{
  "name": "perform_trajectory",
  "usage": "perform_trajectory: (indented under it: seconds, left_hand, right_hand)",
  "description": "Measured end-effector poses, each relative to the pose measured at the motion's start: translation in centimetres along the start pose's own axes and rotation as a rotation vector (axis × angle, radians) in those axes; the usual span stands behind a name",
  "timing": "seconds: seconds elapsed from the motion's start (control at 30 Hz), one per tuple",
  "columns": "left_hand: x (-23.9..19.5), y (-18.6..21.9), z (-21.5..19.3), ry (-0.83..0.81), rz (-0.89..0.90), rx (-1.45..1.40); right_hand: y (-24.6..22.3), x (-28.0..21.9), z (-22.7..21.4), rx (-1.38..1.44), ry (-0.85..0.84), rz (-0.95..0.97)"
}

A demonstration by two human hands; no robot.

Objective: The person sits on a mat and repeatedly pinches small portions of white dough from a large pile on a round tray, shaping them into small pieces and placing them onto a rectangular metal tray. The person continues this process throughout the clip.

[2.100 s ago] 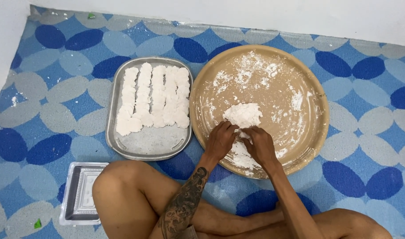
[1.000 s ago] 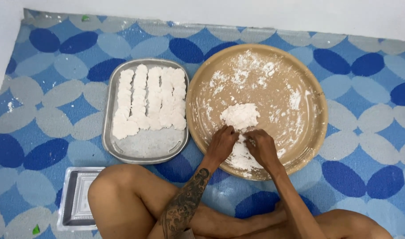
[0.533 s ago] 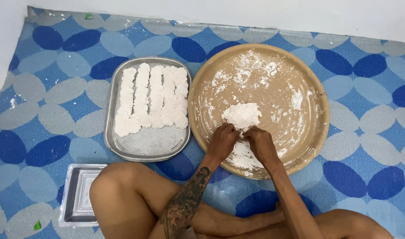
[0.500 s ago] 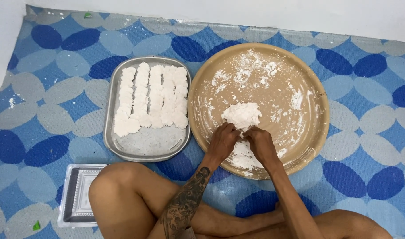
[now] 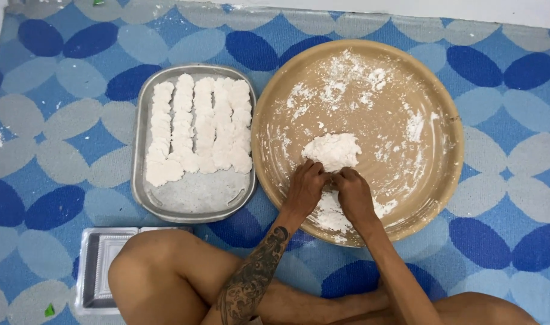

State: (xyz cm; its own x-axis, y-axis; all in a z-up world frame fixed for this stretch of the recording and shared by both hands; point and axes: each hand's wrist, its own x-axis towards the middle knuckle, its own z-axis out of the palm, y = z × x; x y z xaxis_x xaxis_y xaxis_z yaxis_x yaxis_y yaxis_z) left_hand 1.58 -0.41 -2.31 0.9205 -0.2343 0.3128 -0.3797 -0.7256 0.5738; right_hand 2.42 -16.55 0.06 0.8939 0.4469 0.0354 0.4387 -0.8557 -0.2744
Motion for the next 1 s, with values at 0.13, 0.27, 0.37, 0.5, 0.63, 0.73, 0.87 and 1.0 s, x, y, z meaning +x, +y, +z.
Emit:
perform_trajectory:
  seconds: [0.13, 0.27, 0.37, 0.5, 0.63, 0.73, 0.87, 1.0]
  left_hand:
    - [0.0, -0.1, 0.1, -0.009, -0.002, 0.013]
    - [-0.2, -0.4, 0.6, 0.006, -0.005, 0.022]
    - [-1.0, 0.2, 0.3, 0.018, -0.020, 0.022]
    - [-1.7, 0.4, 0.1, 0.025, -0.047, -0.042]
    - [-1.8, 1.5, -2.8, -0.061, -0.037, -0.256]
    - [-1.8, 1.3, -2.6, -0.098, -0.094, -0.403]
    - [-2.3, 1.4, -2.7, -0.146, -0.181, -0.468]
    - [-1.4, 2.7, -5.7, -0.175, -0.195, -0.468]
  right_hand:
    - [0.9, 0.1, 1.4, -0.002, 0.007, 0.004]
    - [0.6, 0.3, 0.9, 0.075, 0.057, 0.053]
    - [0.6, -0.2, 0.4, 0.165, 0.084, 0.074]
    - [-1.1, -2.1, -0.5, 0.200, 0.138, 0.059]
    - [-2.2, -3.3, -0.3, 0.162, 0.245, -0.023]
    - [-2.7, -3.1, -1.4, 0.219, 0.236, -0.054]
    - [-3.5, -3.0, -2.5, 0.423, 0.228, 0.014]
    - [-4.6, -1.9, -4.0, 0.536, 0.245, 0.020]
